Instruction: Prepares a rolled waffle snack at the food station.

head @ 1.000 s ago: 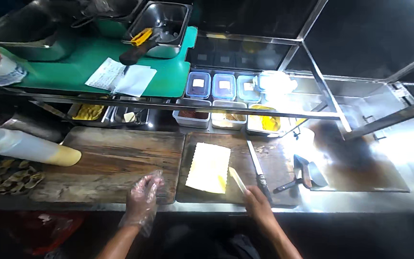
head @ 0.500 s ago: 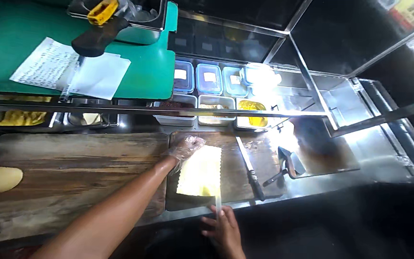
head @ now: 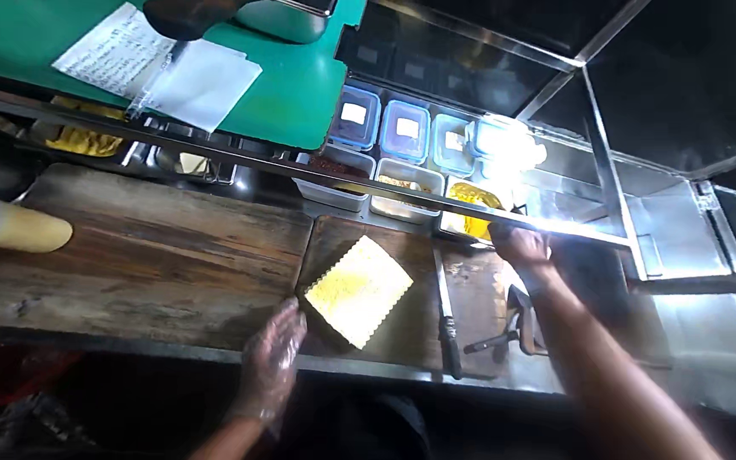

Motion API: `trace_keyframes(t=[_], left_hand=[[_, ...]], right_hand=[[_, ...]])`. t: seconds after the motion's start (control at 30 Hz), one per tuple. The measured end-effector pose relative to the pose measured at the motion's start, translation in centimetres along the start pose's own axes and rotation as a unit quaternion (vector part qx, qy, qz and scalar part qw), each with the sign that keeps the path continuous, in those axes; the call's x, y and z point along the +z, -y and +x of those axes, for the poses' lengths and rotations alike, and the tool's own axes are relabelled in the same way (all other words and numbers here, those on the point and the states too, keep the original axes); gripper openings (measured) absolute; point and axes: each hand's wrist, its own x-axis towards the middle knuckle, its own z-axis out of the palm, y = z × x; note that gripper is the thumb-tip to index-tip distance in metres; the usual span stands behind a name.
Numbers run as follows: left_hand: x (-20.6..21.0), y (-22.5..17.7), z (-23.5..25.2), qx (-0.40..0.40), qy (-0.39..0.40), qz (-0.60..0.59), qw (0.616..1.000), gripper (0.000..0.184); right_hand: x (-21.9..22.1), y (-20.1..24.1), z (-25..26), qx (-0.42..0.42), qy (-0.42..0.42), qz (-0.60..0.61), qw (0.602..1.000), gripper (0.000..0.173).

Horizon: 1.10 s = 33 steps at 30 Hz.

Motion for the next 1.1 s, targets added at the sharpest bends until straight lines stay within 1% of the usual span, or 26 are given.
trace_keyframes(t=[0.03,0.07,0.17,0.2,0.23,0.33,0.4,0.43,0.47,0.53,0.6,0.63,0.7,0.77,0.8,0.83,0.87,0.9,0.93,0.97,1.0,1.03,1.07,1.1], left_hand=[[0.6,0.0,1.6,-0.001,-0.036,0.036,0.999,0.055],[1.2,0.1,2.9,-0.010,-0.051,0.074,0.996,0.057],[3.2,0.5,4.3,-0.009,-0.036,0.165,0.986,0.055],[3.8,0.6,4.3,0.003,-0.037,0.160,0.986,0.054],[4.2,0.8,4.2,0.009,-0.039,0.133,0.990,0.053],[4.5,1.1,3.4,-0.009,-0.065,0.055,0.996,0.053],[4.5,1.1,2.5,-0.026,-0.080,0.019,0.996,0.050],[4.6,1.2,2.2,-0.029,-0.089,-0.003,0.996,0.050],[4.8,1.3,1.8,-0.037,-0.103,-0.026,0.994,0.049],[5.5,1.4,0.7,-0.084,-0.156,-0.069,0.982,0.045],[6.5,0.7,-0.4,-0.186,-0.206,-0.150,0.949,0.041],[6.9,0.2,-0.8,-0.239,-0.215,-0.197,0.926,0.040],[7.6,-0.8,-1.3,-0.316,-0.205,-0.265,0.888,0.039],[8.0,-1.3,-1.7,-0.350,-0.179,-0.284,0.875,0.038],[8.1,-1.5,-1.5,-0.355,-0.171,-0.283,0.874,0.037],[8.1,-1.7,-1.2,-0.361,-0.163,-0.281,0.874,0.037],[8.1,-1.9,-0.8,-0.369,-0.149,-0.282,0.873,0.039],[8.0,-2.2,-0.4,-0.376,-0.131,-0.284,0.872,0.041],[7.8,-2.4,0.0,-0.380,-0.117,-0.286,0.872,0.041],[7.6,-2.4,0.3,-0.382,-0.100,-0.287,0.873,0.042],[7.3,-2.2,0.7,-0.383,-0.085,-0.286,0.874,0.041],[7.1,-2.0,1.0,-0.383,-0.070,-0.283,0.876,0.040],[6.9,-1.8,1.4,-0.386,-0.058,-0.281,0.877,0.039],[6.6,-1.5,1.8,-0.388,-0.048,-0.280,0.877,0.039]], right_hand=[[0.6,-0.7,1.6,-0.048,-0.008,-0.052,0.997,0.031],[0.9,-1.1,2.9,-0.080,0.006,-0.082,0.993,0.027],[0.7,-1.3,5.2,-0.108,0.102,-0.121,0.982,0.021],[0.7,-1.3,5.6,-0.116,0.122,-0.130,0.977,0.022],[0.4,-1.1,5.8,-0.122,0.125,-0.131,0.976,0.021],[0.8,-1.8,6.6,-0.112,0.079,-0.132,0.982,0.020],[0.8,-2.0,6.2,-0.086,0.117,-0.114,0.983,0.020],[0.6,-2.0,6.2,-0.089,0.128,-0.111,0.982,0.020],[0.4,-2.1,6.2,-0.097,0.117,-0.100,0.983,0.019],[0.8,-2.9,6.5,-0.112,0.077,-0.087,0.987,0.020],[0.5,-2.6,6.6,-0.086,0.129,-0.128,0.980,0.020],[0.2,-2.2,6.5,-0.072,0.150,-0.134,0.977,0.020],[-0.2,-1.8,6.2,-0.047,0.158,-0.121,0.979,0.021],[1.4,-2.6,6.6,-0.044,0.174,-0.122,0.976,0.024],[2.8,-3.7,7.0,-0.052,0.175,-0.107,0.977,0.025],[3.5,-4.5,7.0,-0.050,0.175,-0.067,0.981,0.026],[3.2,-4.7,6.2,-0.038,0.168,-0.008,0.985,0.025],[1.9,-4.2,4.3,-0.003,0.158,0.094,0.983,0.024],[0.5,-3.5,2.0,0.046,0.151,0.219,0.963,0.025],[0.3,-3.1,0.0,0.091,0.137,0.340,0.926,0.024],[0.3,-2.8,-1.8,0.134,0.146,0.449,0.871,0.027],[0.4,-2.4,-3.9,0.143,0.177,0.537,0.812,0.029],[0.8,-1.5,-6.2,0.134,0.204,0.592,0.768,0.031],[1.4,-0.1,-8.5,0.124,0.225,0.618,0.743,0.031]])
